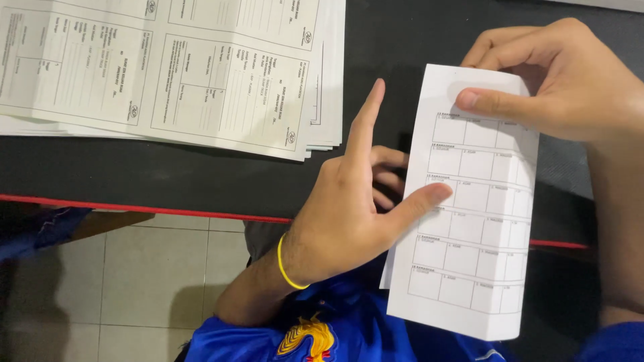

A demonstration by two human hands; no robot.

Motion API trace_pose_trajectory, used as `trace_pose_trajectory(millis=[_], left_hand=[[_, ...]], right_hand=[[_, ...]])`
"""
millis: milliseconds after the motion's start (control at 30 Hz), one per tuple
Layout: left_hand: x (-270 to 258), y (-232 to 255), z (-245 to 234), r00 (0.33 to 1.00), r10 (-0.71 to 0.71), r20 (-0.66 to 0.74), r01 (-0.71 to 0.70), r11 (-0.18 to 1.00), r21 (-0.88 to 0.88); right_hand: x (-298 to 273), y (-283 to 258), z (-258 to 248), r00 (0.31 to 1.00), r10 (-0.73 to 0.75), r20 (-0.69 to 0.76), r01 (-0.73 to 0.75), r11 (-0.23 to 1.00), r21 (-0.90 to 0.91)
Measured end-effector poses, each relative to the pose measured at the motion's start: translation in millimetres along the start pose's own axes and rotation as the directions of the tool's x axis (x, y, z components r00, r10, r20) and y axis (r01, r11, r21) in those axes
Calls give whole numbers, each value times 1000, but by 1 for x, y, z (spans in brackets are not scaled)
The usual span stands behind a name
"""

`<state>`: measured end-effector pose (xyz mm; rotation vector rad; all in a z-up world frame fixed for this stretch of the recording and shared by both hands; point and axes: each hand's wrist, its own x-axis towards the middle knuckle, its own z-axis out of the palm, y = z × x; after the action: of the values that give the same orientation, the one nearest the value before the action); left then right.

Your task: The person folds printed forms in half and then into thirds, then inserts them into white envelopes. They peel the backing from the envelope's adhesive strip and press the flap closed. The process is repeated for a second form and envelope.

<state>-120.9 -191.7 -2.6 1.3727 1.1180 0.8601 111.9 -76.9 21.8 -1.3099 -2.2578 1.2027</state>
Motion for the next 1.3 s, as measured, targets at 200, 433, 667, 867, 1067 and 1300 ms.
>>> trace_pose_trajectory(millis=[200,433,667,867,1067,1300], left_hand=[[3,-11,5,992,43,-117,-52,996,-69],[-2,-10,-4,983,113,-148,-118,993,-21],[-1,-13,-2,989,146,24,-145,988,-59],[-11,-12,-4,960,263,-100,-256,963,83],[-8,-16,-7,932,348,-101,-320,921,224],[-6,-16,-9,925,367,-101,-341,916,211]], right_hand=[[-7,-6,2,997,-81,-10,78,982,-172],[-6,-22,2,997,30,67,-35,996,78],[-12,-37,1,999,-5,53,1,997,73],[-13,-31,9,995,-100,21,97,989,116],[-13,-33,7,990,117,78,-131,972,197],[-14,-36,12,997,64,45,-73,965,251]])
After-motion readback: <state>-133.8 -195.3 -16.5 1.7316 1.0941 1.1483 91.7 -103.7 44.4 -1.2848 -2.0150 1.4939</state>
